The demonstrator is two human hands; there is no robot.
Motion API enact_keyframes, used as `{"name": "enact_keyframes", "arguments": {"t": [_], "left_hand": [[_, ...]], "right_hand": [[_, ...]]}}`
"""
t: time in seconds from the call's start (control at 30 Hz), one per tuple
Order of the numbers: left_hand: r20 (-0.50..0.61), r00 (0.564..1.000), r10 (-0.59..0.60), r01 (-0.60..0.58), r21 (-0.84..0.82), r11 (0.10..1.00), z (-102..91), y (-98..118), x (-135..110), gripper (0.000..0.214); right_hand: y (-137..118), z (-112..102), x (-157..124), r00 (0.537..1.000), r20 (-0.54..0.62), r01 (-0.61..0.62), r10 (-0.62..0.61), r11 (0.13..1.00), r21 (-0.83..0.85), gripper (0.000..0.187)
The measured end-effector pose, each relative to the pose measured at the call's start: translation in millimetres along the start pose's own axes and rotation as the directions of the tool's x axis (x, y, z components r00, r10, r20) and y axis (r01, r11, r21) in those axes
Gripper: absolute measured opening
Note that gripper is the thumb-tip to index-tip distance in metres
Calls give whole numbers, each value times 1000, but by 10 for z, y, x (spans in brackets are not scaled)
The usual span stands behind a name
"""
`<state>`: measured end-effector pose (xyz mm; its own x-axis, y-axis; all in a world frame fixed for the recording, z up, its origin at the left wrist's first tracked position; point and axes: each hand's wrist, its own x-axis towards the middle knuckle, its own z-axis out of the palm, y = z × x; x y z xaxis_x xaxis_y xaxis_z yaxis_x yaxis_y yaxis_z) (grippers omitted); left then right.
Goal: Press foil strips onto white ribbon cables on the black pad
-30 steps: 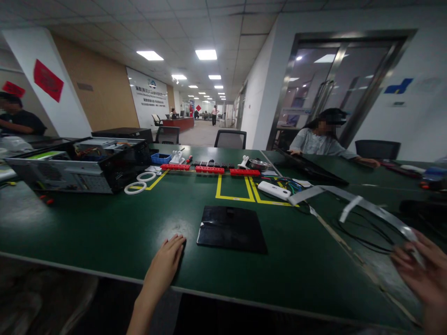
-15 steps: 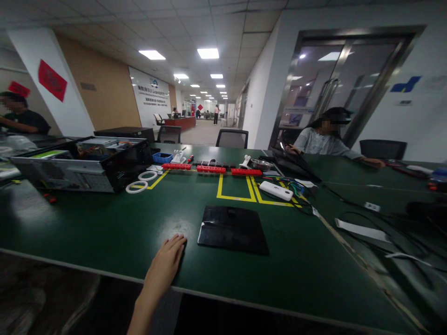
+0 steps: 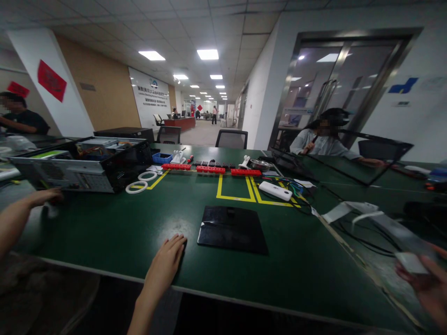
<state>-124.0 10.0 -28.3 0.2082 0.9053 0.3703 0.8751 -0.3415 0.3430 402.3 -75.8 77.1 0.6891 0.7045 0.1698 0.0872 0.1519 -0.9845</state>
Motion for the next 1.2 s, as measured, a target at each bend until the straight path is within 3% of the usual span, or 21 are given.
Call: {"name": "enact_keyframes", "arguments": {"t": [0.07, 0.13, 0.2, 0.3, 0.4, 0.53, 0.73, 0.8, 0.9, 1.2], "left_hand": [[-6, 1000, -1, 1, -1, 1000, 3, -4, -2, 35], [-13, 1000, 2, -2, -5, 1000, 5, -7, -2, 35], [-21, 1000, 5, -6, -10, 1000, 9, -12, -1, 34], [-25, 1000, 9, -9, -10, 1000, 19, -24, 1, 34], [-28, 1000, 14, -14, -7, 1000, 31, -38, 2, 33], [-28, 1000, 13, -14, -17, 1000, 42, -51, -2, 34], [-41, 999, 6, -7, -43, 999, 47, -54, -3, 33], [-41, 999, 5, -7, -42, 999, 43, -51, -1, 33], [-37, 999, 9, -11, -35, 999, 32, -40, 1, 33], [-35, 999, 12, -12, 0, 1000, 39, -37, 17, 33]], "right_hand": [[-253, 303, -103, 998, -44, -32, 36, 995, 99, 26], [-487, 607, -226, 999, 21, -36, 34, 991, 126, 31], [-673, 866, -350, 987, 157, -43, 25, 993, 113, 41], [-847, 1132, -505, 932, 363, -37, -6, 993, 110, 50], [-900, 1306, -599, 842, 539, -83, 9, 990, 114, 50], [-713, 1528, -621, 696, 711, -211, 101, 975, 68, 52], [59, 1824, -566, 479, 813, -310, 330, 931, -195, 53], [278, 1872, -570, 471, 787, -283, 399, 913, -293, 48], [456, 1902, -583, 507, 754, -224, 417, 909, -352, 43], [520, 1901, -558, 553, 760, -61, 342, 926, -372, 50]]}}
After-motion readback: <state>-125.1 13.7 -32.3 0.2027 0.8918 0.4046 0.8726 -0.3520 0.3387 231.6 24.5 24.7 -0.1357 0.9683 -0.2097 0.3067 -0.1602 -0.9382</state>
